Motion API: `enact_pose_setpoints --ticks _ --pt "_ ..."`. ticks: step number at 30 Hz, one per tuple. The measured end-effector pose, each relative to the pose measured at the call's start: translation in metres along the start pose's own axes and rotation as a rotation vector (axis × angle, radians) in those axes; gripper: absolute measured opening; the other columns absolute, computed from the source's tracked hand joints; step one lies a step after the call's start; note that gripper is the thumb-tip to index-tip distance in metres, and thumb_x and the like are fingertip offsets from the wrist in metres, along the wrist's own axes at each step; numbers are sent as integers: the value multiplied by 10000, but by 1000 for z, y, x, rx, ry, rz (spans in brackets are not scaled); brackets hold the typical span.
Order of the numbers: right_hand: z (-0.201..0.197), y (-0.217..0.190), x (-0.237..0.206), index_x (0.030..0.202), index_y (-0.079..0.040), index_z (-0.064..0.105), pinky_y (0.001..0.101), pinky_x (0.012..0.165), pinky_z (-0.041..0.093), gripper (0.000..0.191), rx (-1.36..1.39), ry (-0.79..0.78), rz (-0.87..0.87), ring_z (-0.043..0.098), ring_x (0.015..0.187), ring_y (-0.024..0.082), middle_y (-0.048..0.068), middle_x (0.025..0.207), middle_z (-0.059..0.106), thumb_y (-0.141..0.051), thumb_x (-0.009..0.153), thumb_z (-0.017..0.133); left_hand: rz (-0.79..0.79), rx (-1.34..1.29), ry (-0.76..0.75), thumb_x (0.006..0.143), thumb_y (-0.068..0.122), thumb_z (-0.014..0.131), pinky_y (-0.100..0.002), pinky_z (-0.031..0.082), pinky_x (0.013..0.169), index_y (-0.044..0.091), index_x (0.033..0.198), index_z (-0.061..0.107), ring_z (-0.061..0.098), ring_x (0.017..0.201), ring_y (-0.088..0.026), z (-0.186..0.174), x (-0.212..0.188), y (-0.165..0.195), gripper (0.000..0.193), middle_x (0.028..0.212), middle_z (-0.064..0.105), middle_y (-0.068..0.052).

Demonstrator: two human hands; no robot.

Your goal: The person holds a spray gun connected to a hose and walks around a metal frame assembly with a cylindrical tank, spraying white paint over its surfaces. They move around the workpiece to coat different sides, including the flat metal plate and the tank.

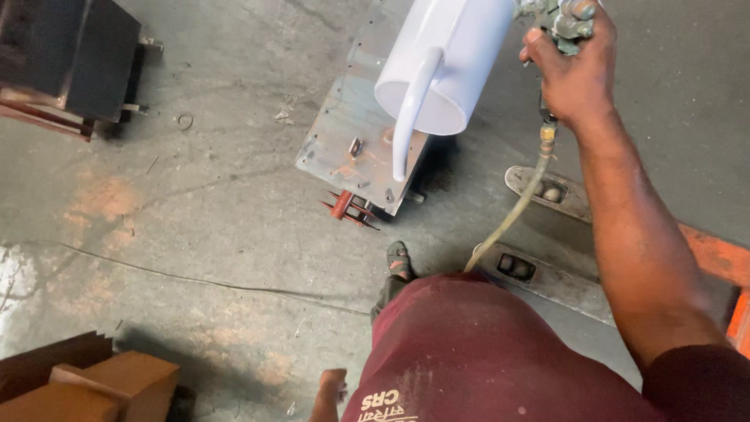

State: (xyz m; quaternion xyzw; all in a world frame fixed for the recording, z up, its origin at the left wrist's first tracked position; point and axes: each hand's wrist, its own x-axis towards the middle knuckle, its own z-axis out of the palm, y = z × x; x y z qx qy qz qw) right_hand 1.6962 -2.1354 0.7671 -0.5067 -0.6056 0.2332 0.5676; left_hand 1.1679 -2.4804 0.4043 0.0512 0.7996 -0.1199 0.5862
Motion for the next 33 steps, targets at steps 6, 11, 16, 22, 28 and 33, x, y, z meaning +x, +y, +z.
enact_pose_setpoints --ticks 6,11,16,22,28,33 --pt "19 8 -2 1593 51 389 304 837 576 496 25 -37 -68 652 925 122 74 1121 650 47 1156 623 333 -360 64 964 373 671 -427 474 588 69 1108 676 690 741 -261 -60 -1 61 336 951 727 -110" --pt "33 4 6 1556 35 417 305 824 578 453 -15 23 -53 627 869 115 58 1063 649 27 1163 642 599 -497 -78 979 293 663 -362 496 615 44 1240 625 705 812 -249 -62 -43 170 363 1014 732 -139" --pt "40 -11 18 1249 80 485 296 758 570 241 -11 129 81 663 823 133 51 1012 643 12 1120 676 771 -352 -139 980 313 658 -325 538 672 32 1286 606 728 876 -207 -44 -66 220 419 1064 747 -114" --pt "40 -12 3 1424 -1 460 282 764 551 434 16 69 34 623 840 106 33 1028 634 13 1021 622 598 -284 -172 971 330 651 -372 513 658 71 1285 616 723 853 -242 -47 -25 195 408 1053 747 -129" --pt "31 -2 -5 1407 45 516 312 850 568 256 29 3 -36 638 938 143 71 1081 641 -22 1201 652 329 -194 -67 988 349 644 -413 465 611 88 1179 661 682 760 -269 -77 18 133 324 984 725 -121" --pt "28 -30 -43 1403 29 485 328 963 582 416 213 -16 60 657 1055 133 43 1136 660 -164 1085 673 389 -317 -38 986 337 641 -403 470 617 90 1185 652 678 763 -243 -82 12 133 317 973 718 -92"
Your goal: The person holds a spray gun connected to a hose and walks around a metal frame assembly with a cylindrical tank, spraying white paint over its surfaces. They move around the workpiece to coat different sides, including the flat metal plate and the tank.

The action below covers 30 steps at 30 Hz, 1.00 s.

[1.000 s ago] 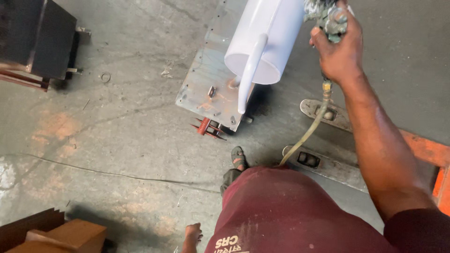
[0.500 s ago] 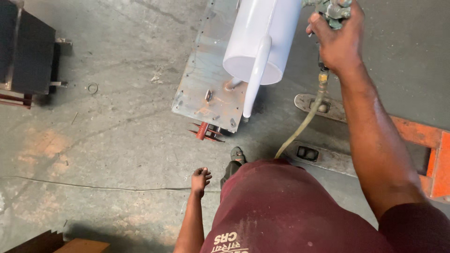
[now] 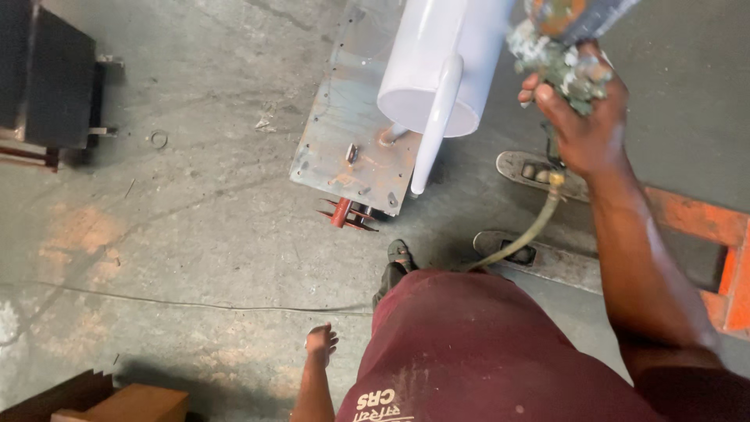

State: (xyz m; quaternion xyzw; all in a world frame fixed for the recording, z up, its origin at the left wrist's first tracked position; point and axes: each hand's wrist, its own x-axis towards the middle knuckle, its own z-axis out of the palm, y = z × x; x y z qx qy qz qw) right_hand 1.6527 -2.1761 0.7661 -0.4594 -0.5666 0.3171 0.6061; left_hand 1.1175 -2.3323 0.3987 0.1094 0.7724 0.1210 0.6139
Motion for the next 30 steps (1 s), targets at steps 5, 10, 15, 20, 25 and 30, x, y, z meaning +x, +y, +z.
enact_pose_setpoints --ticks 5,10,15,20,25,30 --pt "-3 -31 -37 1402 60 512 334 867 451 498 70 23 154 556 956 159 108 1154 634 -244 1062 714 135 -82 -22 988 318 652 -377 485 622 46 1235 630 681 774 -227 30 -21 12 368 974 718 -116" --pt "-30 -39 -56 1406 46 448 465 1146 543 579 181 -69 2 637 1256 281 119 1334 595 -342 1052 690 195 -105 -11 984 321 641 -344 519 631 30 1278 614 703 802 -205 67 -45 -7 415 996 734 -102" --pt "-75 -29 -73 1376 70 512 392 1057 563 486 171 -174 25 677 1128 227 124 1208 667 -339 1167 671 186 -133 42 982 318 640 -350 526 650 37 1293 616 695 804 -203 100 -76 -72 420 994 731 -99" --pt "-96 4 -69 1281 29 547 330 928 602 404 150 -264 -49 696 991 164 69 1063 689 -352 1179 635 59 -108 116 981 332 650 -369 508 640 78 1288 644 673 779 -204 143 -120 -170 399 972 717 -96" --pt "-77 35 -74 1308 4 540 304 844 582 361 234 -245 -44 663 912 144 60 1065 663 -292 1147 670 -19 -136 150 994 347 630 -358 516 629 86 1247 672 674 748 -176 179 -153 -252 366 930 718 -58" --pt "-59 55 -73 1213 11 565 301 856 579 286 270 -255 -61 671 925 150 66 1028 653 -257 1177 659 -69 -181 137 1002 361 637 -364 462 582 1 1188 671 620 689 -192 191 -166 -292 406 879 706 -75"
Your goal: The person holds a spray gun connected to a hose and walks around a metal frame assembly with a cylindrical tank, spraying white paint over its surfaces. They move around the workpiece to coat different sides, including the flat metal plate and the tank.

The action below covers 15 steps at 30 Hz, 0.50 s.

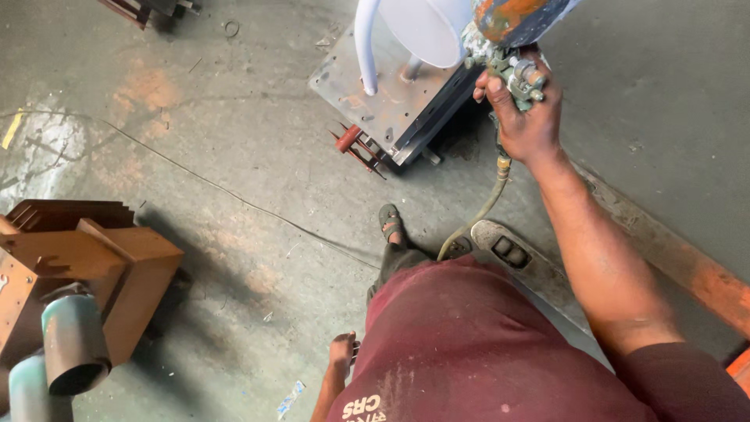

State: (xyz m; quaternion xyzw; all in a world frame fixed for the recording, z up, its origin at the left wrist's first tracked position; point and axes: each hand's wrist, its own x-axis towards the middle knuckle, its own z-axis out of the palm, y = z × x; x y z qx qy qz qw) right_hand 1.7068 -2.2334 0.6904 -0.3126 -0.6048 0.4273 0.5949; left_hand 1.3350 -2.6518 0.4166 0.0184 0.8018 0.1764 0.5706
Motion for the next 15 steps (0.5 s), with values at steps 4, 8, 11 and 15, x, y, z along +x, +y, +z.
enact_pose_setpoints --ticks 4,8,11,15 --pt "6 8 10 1244 9 546 301 863 585 294 31 3 -32 673 925 151 66 1069 662 -244 1166 674 -19 -38 45 991 343 639 -359 495 619 47 1247 663 645 722 -185 -2 -1 3 392 903 712 -70" --pt "16 -7 21 1290 15 555 321 878 606 306 18 4 -70 684 931 158 77 1034 678 -241 1178 680 50 -127 67 995 337 621 -357 507 648 64 1292 645 683 771 -185 -9 2 29 404 951 718 -72" --pt "12 -33 33 1317 14 550 335 886 611 322 38 -13 -87 683 946 163 78 1045 677 -246 1184 685 78 -146 70 997 328 622 -357 517 672 61 1306 626 702 805 -193 -13 8 49 408 987 731 -77" --pt "-4 -73 45 1259 27 566 378 913 617 258 45 -82 -84 685 1005 192 93 1082 666 -209 1193 646 93 -141 56 998 331 618 -359 522 682 67 1311 622 694 807 -191 -13 16 64 410 988 726 -73"
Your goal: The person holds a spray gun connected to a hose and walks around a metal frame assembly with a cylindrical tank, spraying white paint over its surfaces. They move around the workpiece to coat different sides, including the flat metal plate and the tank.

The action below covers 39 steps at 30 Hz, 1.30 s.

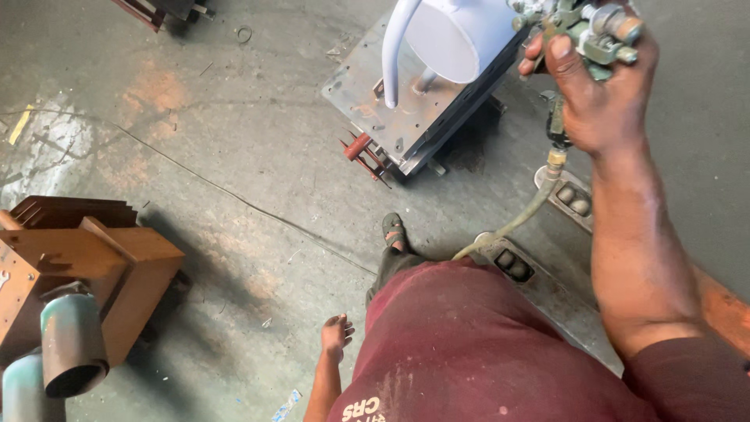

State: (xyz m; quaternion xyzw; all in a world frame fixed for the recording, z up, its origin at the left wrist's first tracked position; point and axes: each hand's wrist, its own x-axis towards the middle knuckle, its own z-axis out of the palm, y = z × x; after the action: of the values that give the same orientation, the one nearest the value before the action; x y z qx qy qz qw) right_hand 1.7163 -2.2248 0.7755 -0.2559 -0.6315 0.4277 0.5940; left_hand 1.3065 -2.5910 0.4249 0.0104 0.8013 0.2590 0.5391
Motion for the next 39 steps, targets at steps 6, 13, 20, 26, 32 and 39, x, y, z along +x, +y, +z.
enact_pose_setpoints --ticks 6,13,20,26,32,39 --pt "-5 -36 9 1264 33 572 383 901 594 218 -71 -92 2 667 1022 203 111 1089 664 -180 1236 614 -9 49 -12 1004 336 620 -364 521 672 64 1304 631 678 796 -189 1 6 8 405 985 722 -79" --pt "5 -47 15 1286 42 559 393 930 633 225 -82 -165 21 686 1065 207 118 1119 662 -170 1228 609 -14 68 -9 1000 334 621 -362 527 666 56 1297 641 681 778 -178 -2 11 14 407 970 732 -70" --pt "11 -49 22 1244 33 580 367 911 624 183 -131 -132 61 697 997 202 124 1098 683 -146 1217 608 -19 52 -27 996 342 625 -357 530 664 56 1312 632 687 783 -179 7 6 12 426 973 736 -74" --pt "13 -41 19 1271 41 525 364 901 624 177 -101 -187 1 687 1010 205 131 1120 662 -99 1211 615 -32 58 -18 992 346 638 -367 527 669 75 1322 624 682 783 -186 10 4 7 427 976 739 -82" --pt "4 -36 22 1250 40 532 367 907 612 116 -86 -160 1 679 1016 211 149 1126 678 -55 1243 599 -50 52 -5 995 348 632 -360 525 667 80 1304 629 678 777 -173 11 3 4 409 972 729 -65" --pt "17 -44 21 1254 55 558 359 924 641 152 -184 -201 -12 707 1034 213 157 1108 675 -83 1222 611 -17 13 -39 993 344 636 -362 512 654 56 1271 645 668 767 -176 17 0 9 400 951 707 -69"
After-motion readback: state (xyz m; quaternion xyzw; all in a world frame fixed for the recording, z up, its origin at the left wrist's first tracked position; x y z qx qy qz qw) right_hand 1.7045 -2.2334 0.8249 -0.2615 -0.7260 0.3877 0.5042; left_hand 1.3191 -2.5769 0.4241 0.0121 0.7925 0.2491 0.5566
